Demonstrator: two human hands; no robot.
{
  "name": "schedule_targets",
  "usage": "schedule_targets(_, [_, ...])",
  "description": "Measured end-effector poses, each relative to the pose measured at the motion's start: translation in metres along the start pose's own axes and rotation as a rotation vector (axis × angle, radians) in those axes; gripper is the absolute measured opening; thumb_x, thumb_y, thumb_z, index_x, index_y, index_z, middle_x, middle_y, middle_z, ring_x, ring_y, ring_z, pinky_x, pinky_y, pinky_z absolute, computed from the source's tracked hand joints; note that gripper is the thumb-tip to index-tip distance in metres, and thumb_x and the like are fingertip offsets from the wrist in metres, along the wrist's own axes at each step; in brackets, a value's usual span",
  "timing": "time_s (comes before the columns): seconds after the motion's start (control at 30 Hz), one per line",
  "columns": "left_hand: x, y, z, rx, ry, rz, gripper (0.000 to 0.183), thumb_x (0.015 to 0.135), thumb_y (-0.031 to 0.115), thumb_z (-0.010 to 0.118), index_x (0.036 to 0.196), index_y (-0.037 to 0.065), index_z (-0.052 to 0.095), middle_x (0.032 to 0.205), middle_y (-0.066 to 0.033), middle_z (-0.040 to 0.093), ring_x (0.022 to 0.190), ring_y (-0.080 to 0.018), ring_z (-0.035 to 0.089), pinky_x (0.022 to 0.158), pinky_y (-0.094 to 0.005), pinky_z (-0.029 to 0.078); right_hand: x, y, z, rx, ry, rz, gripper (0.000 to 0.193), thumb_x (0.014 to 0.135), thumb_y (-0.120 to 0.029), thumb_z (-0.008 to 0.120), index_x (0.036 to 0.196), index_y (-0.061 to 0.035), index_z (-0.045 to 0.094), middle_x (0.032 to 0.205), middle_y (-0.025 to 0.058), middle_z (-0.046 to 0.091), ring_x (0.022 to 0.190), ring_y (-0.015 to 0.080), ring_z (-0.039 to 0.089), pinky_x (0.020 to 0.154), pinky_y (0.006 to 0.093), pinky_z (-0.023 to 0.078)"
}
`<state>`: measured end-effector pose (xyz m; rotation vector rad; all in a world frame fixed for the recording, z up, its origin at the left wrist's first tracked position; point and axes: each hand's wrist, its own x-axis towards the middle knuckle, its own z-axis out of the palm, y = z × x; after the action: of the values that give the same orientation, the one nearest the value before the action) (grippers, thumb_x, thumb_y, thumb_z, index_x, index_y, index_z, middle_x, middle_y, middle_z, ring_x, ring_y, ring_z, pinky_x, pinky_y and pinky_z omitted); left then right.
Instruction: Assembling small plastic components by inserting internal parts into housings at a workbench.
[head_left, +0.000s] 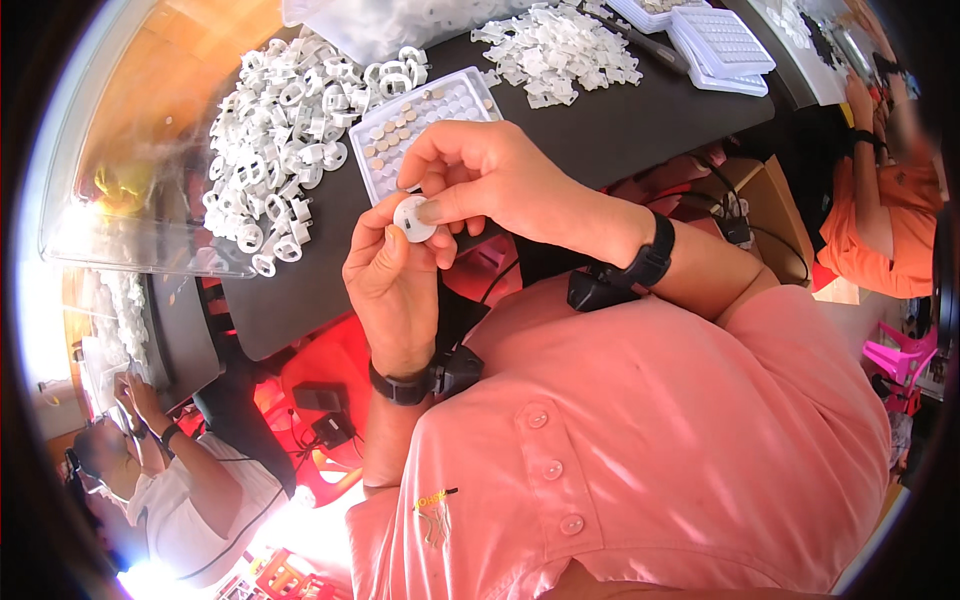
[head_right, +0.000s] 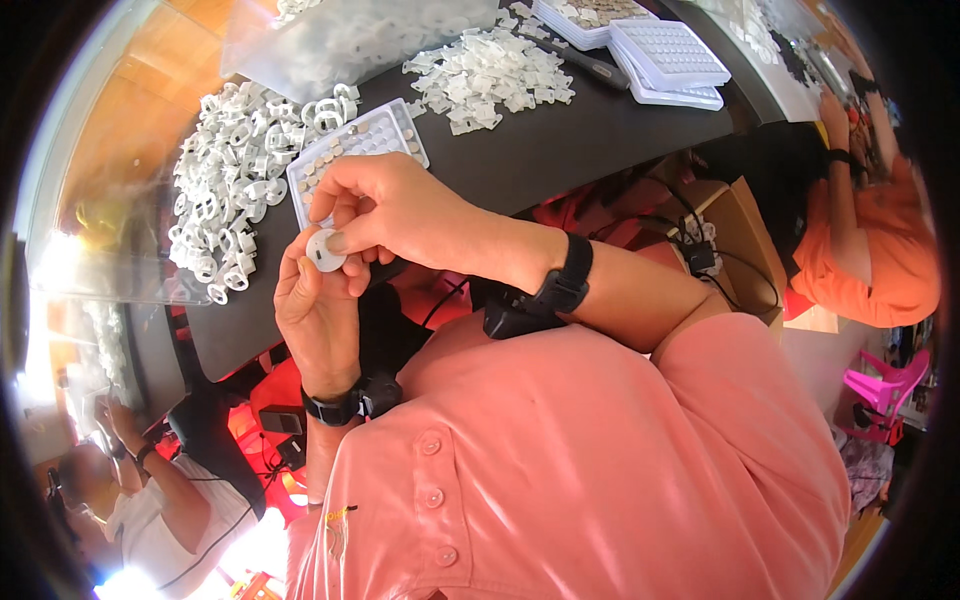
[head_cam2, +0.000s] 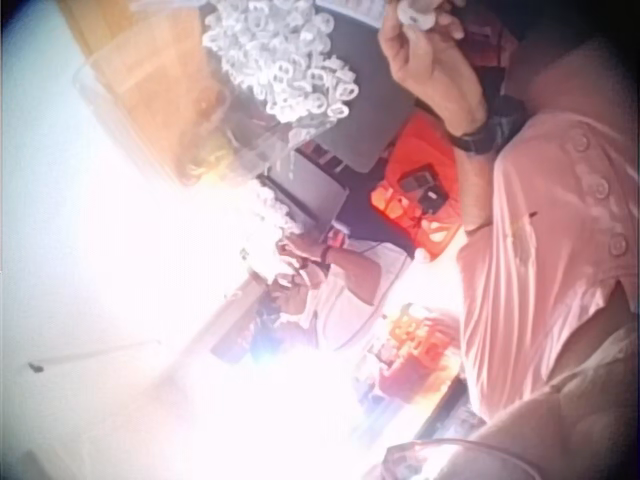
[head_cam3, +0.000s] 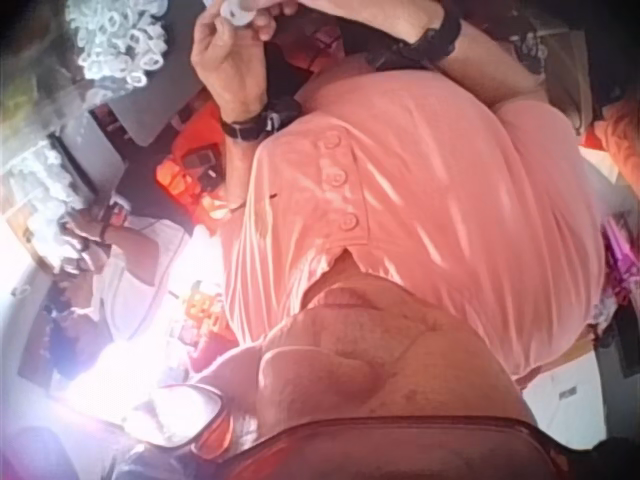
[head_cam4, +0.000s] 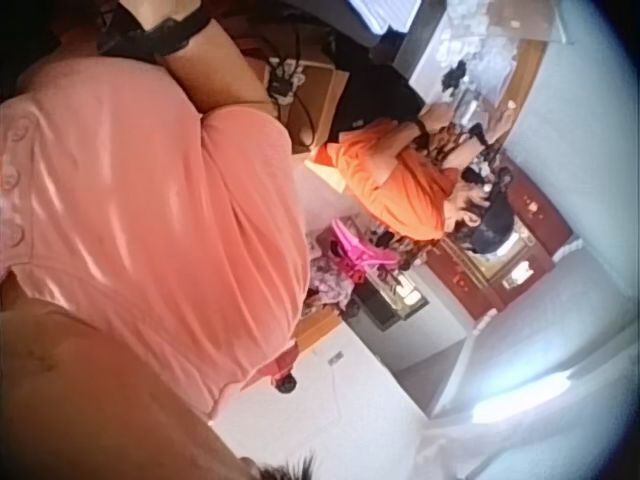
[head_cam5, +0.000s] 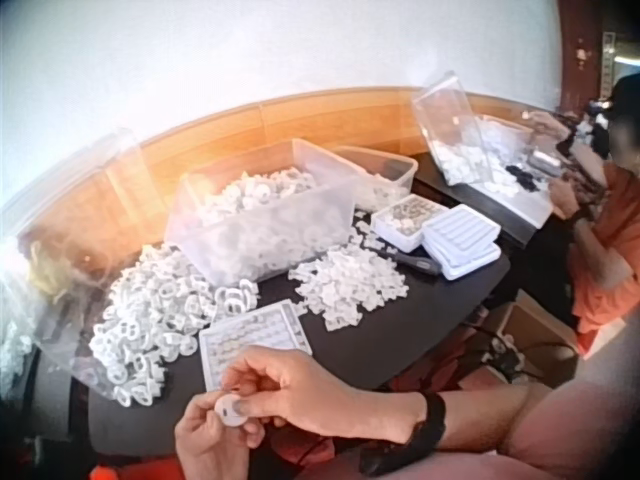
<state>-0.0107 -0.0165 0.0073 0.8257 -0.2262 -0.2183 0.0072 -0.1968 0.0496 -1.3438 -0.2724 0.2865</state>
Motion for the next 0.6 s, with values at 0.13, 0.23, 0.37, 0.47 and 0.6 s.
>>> schedule_targets(0.13, [0.003, -0.001, -0.001, -0.034, -0.016, 0.02, 0.028, 0.101, 0.016, 0.059, 0.121, -0.004, 0.059, 0.102, -0.0137, 0.066, 0.083, -0.0216, 0.063, 0.066, -0.0332, 0.048, -0.007, -0.001, -0.006, -0.095, 0.079, -0.074, 0.019, 0.088, -0.003, 0.069, 0.106, -0.0035, 0.065, 0.08, -0.0029, 0.063, 0.067, 0.0053, 0.06, 0.055, 0.0207, 0.045])
schedule_targets(0.23, [0.003, -0.001, 0.0, -0.038, -0.017, 0.02, 0.029, 0.1, 0.016, 0.059, 0.121, -0.003, 0.059, 0.102, -0.0135, 0.066, 0.083, -0.0217, 0.063, 0.066, -0.0335, 0.048, -0.011, -0.005, -0.003, -0.178, 0.085, -0.15, 0.019, 0.087, 0.001, 0.067, 0.106, -0.0014, 0.064, 0.08, 0.0003, 0.064, 0.067, 0.0076, 0.063, 0.058, 0.0228, 0.048])
schedule_targets(0.37, [0.002, -0.004, -0.001, 0.003, -0.032, 0.073, 0.027, 0.099, 0.015, 0.062, 0.119, -0.003, 0.06, 0.102, -0.0132, 0.067, 0.082, -0.0214, 0.062, 0.067, -0.0341, 0.049, -0.009, -0.006, 0.011, -0.12, 0.025, -0.148, 0.016, 0.087, 0.004, 0.066, 0.102, 0.001, 0.062, 0.079, 0.0044, 0.065, 0.067, 0.0117, 0.066, 0.06, 0.0258, 0.052])
schedule_targets(0.47, [-0.002, -0.004, -0.005, -0.033, -0.021, 0.062, 0.027, 0.097, 0.014, 0.063, 0.119, -0.002, 0.06, 0.103, -0.0136, 0.067, 0.081, -0.0221, 0.063, 0.066, -0.0343, 0.05, -0.008, -0.012, 0.015, -0.171, 0.028, -0.111, 0.01, 0.087, 0.007, 0.065, 0.093, 0.0024, 0.058, 0.076, 0.0084, 0.065, 0.065, 0.0164, 0.067, 0.061, 0.0285, 0.054])
schedule_targets(0.6, [-0.002, 0.001, -0.001, -0.065, -0.013, 0.03, 0.03, 0.097, 0.013, 0.063, 0.123, -0.002, 0.059, 0.103, -0.0156, 0.067, 0.08, -0.0231, 0.065, 0.065, -0.0346, 0.052, 0.0, -0.024, 0.011, -0.081, -0.102, -0.024, 0.01, 0.084, 0.008, 0.066, 0.087, 0.0009, 0.059, 0.075, 0.0075, 0.065, 0.067, 0.0148, 0.068, 0.06, 0.0287, 0.054])
